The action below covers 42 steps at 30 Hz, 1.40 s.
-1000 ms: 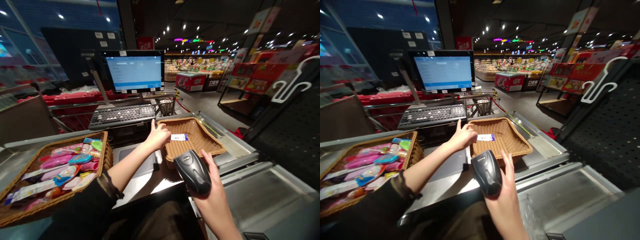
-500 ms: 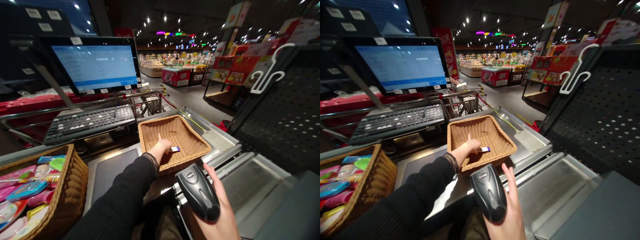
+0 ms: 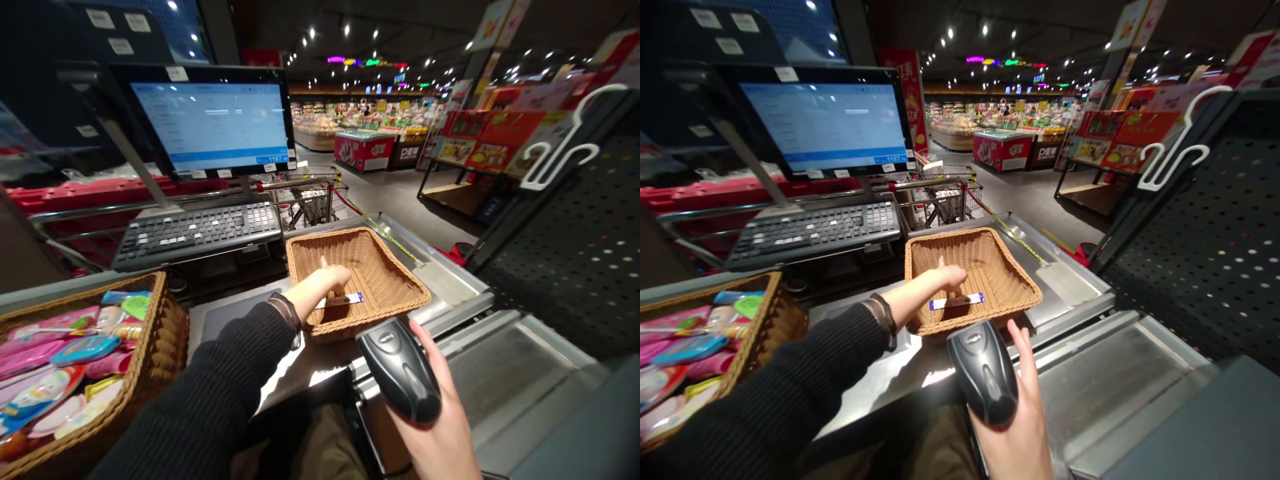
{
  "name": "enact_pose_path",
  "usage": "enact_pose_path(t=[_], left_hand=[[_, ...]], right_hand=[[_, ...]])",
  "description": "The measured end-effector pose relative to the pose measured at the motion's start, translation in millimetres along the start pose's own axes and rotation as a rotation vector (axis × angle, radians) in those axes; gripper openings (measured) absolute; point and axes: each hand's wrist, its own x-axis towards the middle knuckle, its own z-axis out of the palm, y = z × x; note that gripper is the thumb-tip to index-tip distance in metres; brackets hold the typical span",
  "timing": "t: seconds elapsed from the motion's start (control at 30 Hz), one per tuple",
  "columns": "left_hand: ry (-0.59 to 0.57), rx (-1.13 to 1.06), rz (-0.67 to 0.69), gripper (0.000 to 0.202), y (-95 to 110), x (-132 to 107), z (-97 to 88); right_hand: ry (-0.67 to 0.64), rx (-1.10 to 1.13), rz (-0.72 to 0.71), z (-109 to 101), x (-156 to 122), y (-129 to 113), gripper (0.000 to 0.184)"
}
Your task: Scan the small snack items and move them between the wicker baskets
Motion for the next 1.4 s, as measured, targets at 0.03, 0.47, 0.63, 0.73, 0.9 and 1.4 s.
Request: enact_pose_path(t=[0.03,0.47,0.63,0.73,0.9,1.4], left_hand=[[0.035,-0.002,0.011,0.035,-1.9,-14.7,-6.0],[0.678,-0.123,-0.303,0.015,-109.1,-286.9,98.1],[0.726,-0.101,-0.634,0.017,-174.6,-381.6,138.2],[0.654,-0.087,-0.824,0.022,-204.3,-426.4,152.8],[0.557,-0.124,-0.894,0.030,-231.3,-460.1,177.5],[0.346,-0.148,-1.095,0.032,-307.1,-475.3,190.4]], right_hand=[[0.002,-0.001,-0.008,1.2,0.6,-4.6,0.069],[-0.285,-0.066,-0.385,65.7,23.7,-23.9,0.027],[-0.418,-0.357,-0.343,100.1,46.1,-12.1,0.040],[-0.481,-0.422,-0.390,105.9,46.1,-14.7,0.037],[-0.535,-0.447,-0.407,103.7,36.9,-22.3,0.035],[-0.491,-0.261,-0.469,85.8,22.9,-18.1,0.044]])
